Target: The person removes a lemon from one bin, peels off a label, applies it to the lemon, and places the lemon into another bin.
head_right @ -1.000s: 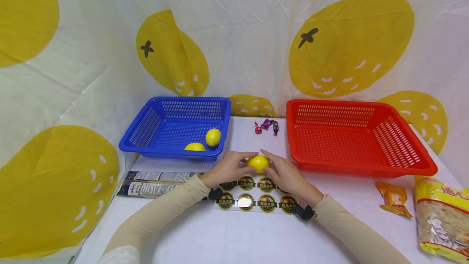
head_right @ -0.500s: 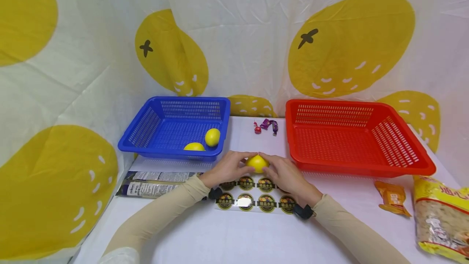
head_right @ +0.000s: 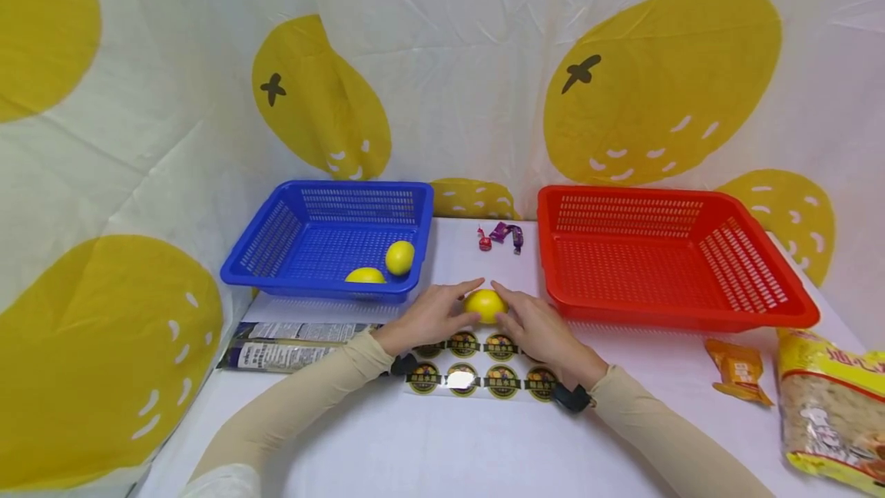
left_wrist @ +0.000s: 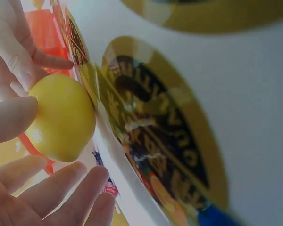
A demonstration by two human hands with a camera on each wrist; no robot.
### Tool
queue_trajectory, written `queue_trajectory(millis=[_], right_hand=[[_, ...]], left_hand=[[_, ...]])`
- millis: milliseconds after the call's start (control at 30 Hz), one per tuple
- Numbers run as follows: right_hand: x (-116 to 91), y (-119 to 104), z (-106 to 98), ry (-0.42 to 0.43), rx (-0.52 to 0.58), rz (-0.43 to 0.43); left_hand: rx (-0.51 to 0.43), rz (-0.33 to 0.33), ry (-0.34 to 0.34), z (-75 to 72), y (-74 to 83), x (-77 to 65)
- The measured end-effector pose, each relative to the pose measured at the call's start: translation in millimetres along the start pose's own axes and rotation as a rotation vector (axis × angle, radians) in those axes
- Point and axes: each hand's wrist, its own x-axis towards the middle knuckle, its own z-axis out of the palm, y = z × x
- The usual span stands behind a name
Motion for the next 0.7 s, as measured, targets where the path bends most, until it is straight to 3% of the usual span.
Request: queue_trajectory(millis=[167,700], right_hand=[[-3,0,-2,0.005,-0.005,0.009],[-10,-1,-6,-0.025,-0.016,0.076]], left_hand=[[0.019,0.000,0.024,1.2,0.1,-4.3],[0.012,-0.072,-0.016,-16.8,7.0,-38.6]])
